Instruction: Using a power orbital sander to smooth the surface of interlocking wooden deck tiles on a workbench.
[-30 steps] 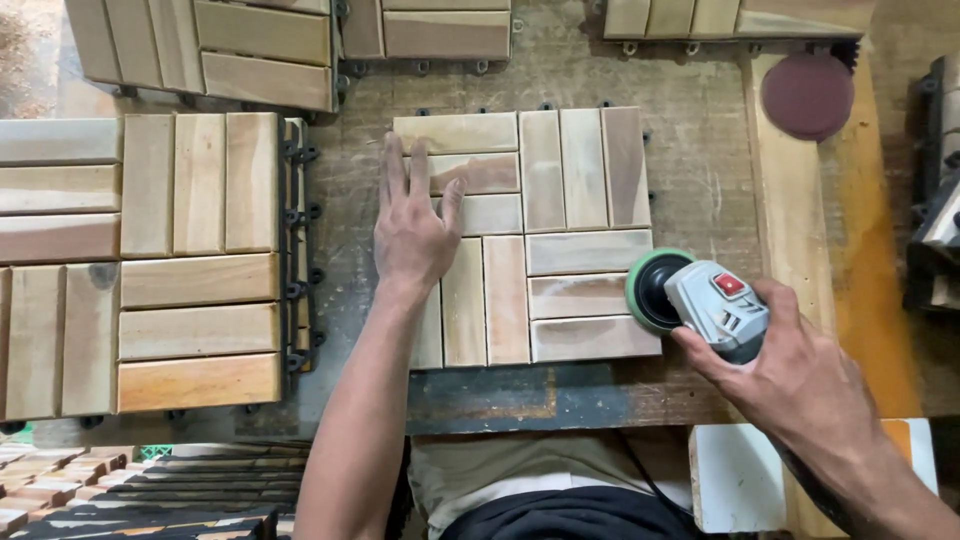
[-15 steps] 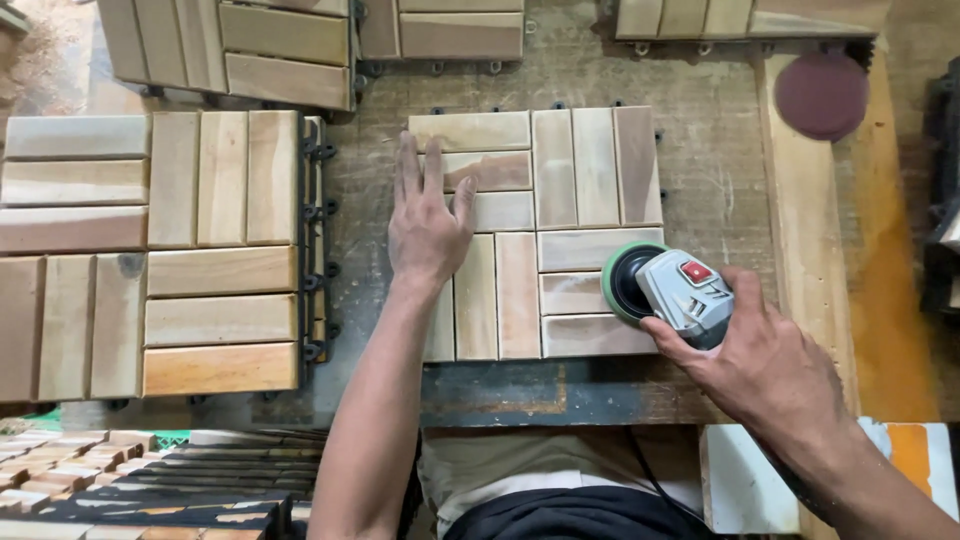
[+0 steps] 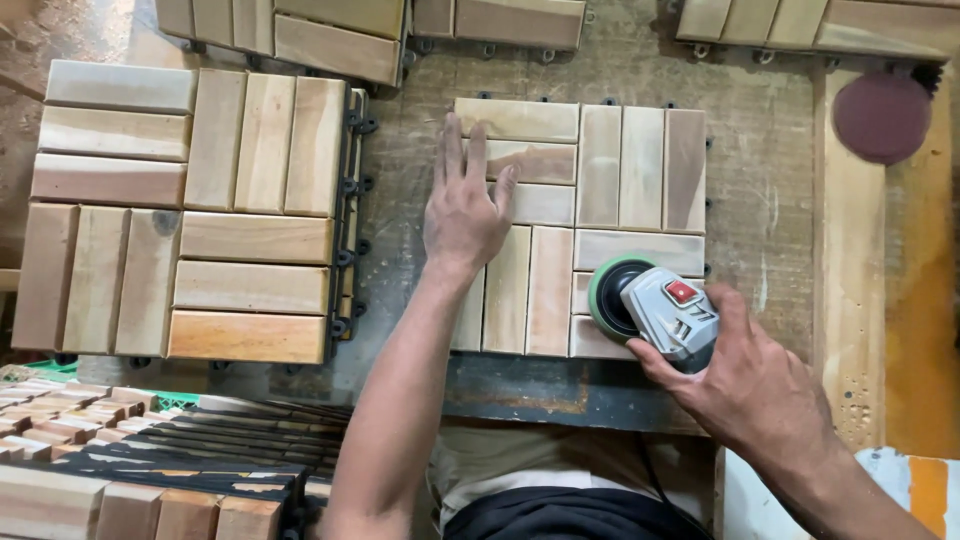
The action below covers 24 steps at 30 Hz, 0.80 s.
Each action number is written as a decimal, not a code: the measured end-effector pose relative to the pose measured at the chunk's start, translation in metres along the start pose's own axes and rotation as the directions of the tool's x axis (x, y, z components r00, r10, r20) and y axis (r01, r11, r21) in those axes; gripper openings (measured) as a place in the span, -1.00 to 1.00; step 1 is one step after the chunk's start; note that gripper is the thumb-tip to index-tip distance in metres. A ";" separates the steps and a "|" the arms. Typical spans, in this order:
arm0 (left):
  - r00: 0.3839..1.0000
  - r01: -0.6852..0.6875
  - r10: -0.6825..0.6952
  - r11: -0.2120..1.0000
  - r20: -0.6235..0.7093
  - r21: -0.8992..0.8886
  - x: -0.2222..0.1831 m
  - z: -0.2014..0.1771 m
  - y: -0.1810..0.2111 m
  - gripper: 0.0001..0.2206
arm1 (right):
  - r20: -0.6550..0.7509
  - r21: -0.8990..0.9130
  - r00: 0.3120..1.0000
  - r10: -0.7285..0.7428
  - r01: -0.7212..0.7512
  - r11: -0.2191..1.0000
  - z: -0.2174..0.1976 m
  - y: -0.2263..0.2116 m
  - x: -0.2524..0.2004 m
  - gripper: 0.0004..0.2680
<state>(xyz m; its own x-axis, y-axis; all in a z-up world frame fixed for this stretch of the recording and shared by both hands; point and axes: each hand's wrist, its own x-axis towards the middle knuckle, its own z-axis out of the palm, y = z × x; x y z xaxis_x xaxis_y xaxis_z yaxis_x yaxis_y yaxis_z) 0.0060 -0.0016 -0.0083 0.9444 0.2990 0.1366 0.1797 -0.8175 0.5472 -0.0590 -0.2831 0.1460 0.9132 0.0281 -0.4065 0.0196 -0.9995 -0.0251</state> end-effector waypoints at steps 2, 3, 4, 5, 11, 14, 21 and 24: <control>1.000 0.000 0.000 1.000 -0.010 -0.003 -0.001 0.002 -0.002 -0.38 | 0.055 -0.027 0.998 0.010 -0.009 1.000 -0.005 -0.007 -0.002 -0.30; 1.000 -0.007 0.007 1.000 -0.018 -0.006 -0.001 0.003 -0.003 -0.38 | 0.107 -0.052 0.994 0.027 -0.021 0.998 -0.007 -0.011 -0.003 -0.31; 1.000 -0.004 0.003 1.000 -0.020 -0.007 -0.001 0.005 -0.004 -0.38 | 0.107 -0.054 0.994 0.024 -0.018 0.998 -0.004 -0.010 -0.004 -0.31; 0.999 -0.018 0.018 1.000 -0.036 0.000 -0.001 0.007 -0.005 -0.38 | 0.071 -0.065 0.997 -0.012 0.017 0.998 -0.001 -0.009 -0.004 -0.31; 0.996 -0.044 0.045 0.999 -0.072 0.014 -0.001 0.010 -0.008 -0.40 | 0.012 -0.050 0.996 -0.083 0.083 0.995 -0.001 -0.013 0.004 -0.31; 0.997 -0.042 0.042 0.999 -0.062 0.006 -0.001 0.008 -0.006 -0.40 | 0.094 -0.011 0.995 -0.029 0.030 0.999 -0.018 -0.024 0.010 -0.33; 1.000 0.007 -0.008 0.999 -0.030 -0.036 0.001 0.004 -0.002 -0.43 | -0.003 0.092 1.000 0.008 -0.007 0.996 -0.026 -0.024 0.042 -0.32; 0.999 0.048 -0.046 0.997 0.025 -0.067 0.001 -0.010 0.007 -0.41 | 0.038 0.175 0.999 0.016 -0.023 0.984 -0.042 -0.023 0.046 -0.31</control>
<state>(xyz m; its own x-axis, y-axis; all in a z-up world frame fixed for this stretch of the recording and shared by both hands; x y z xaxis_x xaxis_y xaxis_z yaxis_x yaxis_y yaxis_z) 0.0059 -0.0024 0.0038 0.9418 0.3239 0.0903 0.2058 -0.7676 0.6070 -0.0006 -0.2592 0.1660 0.8974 0.0123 -0.4410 -0.0727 -0.9818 -0.1755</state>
